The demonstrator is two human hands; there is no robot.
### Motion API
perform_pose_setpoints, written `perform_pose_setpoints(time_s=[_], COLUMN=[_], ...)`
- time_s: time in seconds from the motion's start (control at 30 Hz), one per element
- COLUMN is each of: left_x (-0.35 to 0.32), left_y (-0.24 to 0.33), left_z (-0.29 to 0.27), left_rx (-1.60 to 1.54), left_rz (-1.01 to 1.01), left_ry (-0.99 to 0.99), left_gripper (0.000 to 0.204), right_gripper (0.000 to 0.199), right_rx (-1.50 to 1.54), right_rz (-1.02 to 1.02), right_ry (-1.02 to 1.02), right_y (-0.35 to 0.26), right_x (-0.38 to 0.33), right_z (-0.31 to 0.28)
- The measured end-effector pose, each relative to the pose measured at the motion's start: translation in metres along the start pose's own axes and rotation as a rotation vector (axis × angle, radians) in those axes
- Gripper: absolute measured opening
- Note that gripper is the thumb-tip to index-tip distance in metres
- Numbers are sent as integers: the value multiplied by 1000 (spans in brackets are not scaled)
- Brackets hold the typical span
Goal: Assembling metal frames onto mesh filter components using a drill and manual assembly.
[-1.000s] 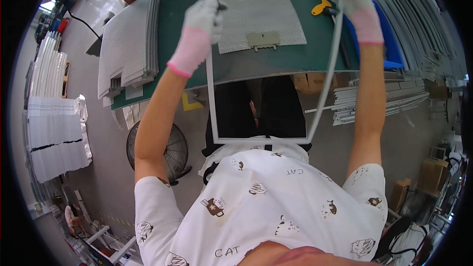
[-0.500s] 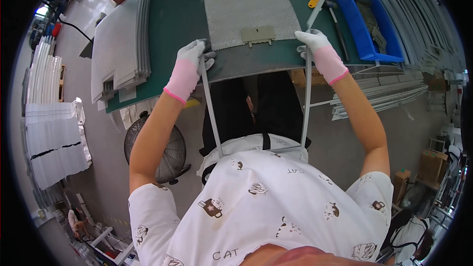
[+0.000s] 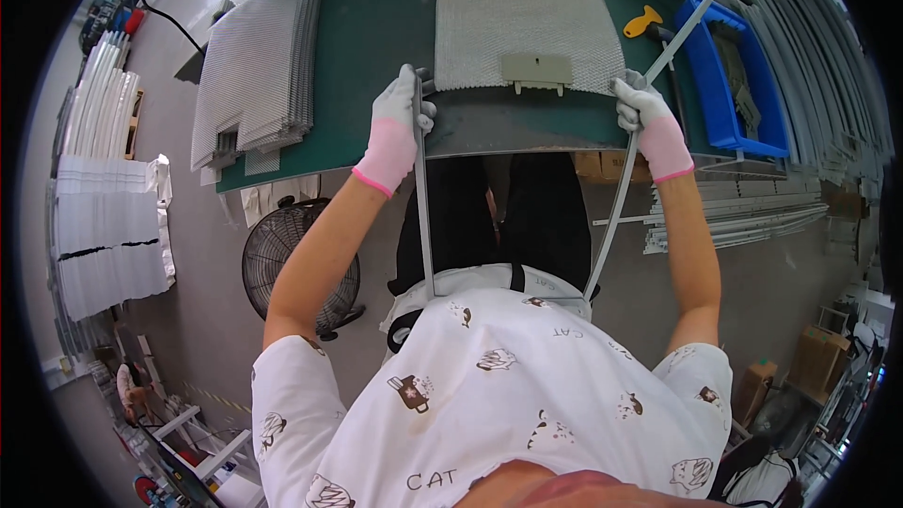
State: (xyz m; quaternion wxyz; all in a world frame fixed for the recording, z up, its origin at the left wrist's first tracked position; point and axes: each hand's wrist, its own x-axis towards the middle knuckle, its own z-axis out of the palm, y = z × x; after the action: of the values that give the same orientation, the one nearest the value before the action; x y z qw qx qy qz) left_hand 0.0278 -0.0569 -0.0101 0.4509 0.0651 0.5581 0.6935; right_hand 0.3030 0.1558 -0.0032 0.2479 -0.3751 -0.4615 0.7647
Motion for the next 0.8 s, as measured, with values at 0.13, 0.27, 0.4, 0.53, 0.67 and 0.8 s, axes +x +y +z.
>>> perform_pose_setpoints(time_s=[0.13, 0.27, 0.4, 0.53, 0.67, 0.8], left_x=[0, 0, -2, -9, -16, -12], left_y=[-3, -3, -3, 0, 3, -6], left_z=[9, 10, 11, 18, 19, 3], left_rx=[-60, -37, -16, 21, -92, 80], left_rz=[5, -9, 3, 19, 43, 175], left_ry=[56, 65, 49, 129, 108, -91], left_gripper=[36, 34, 34, 30, 26, 28], right_gripper=[21, 23, 31, 36, 34, 26], right_rx=[-16, -120, -170, -249, -299, -349], right_rz=[18, 2, -15, -50, -93, -54], right_ry=[35, 98, 190, 168, 216, 228], right_y=[4, 4, 5, 0, 0, -7], right_x=[1, -3, -1, -5, -10, -18], right_z=[5, 17, 15, 22, 25, 28])
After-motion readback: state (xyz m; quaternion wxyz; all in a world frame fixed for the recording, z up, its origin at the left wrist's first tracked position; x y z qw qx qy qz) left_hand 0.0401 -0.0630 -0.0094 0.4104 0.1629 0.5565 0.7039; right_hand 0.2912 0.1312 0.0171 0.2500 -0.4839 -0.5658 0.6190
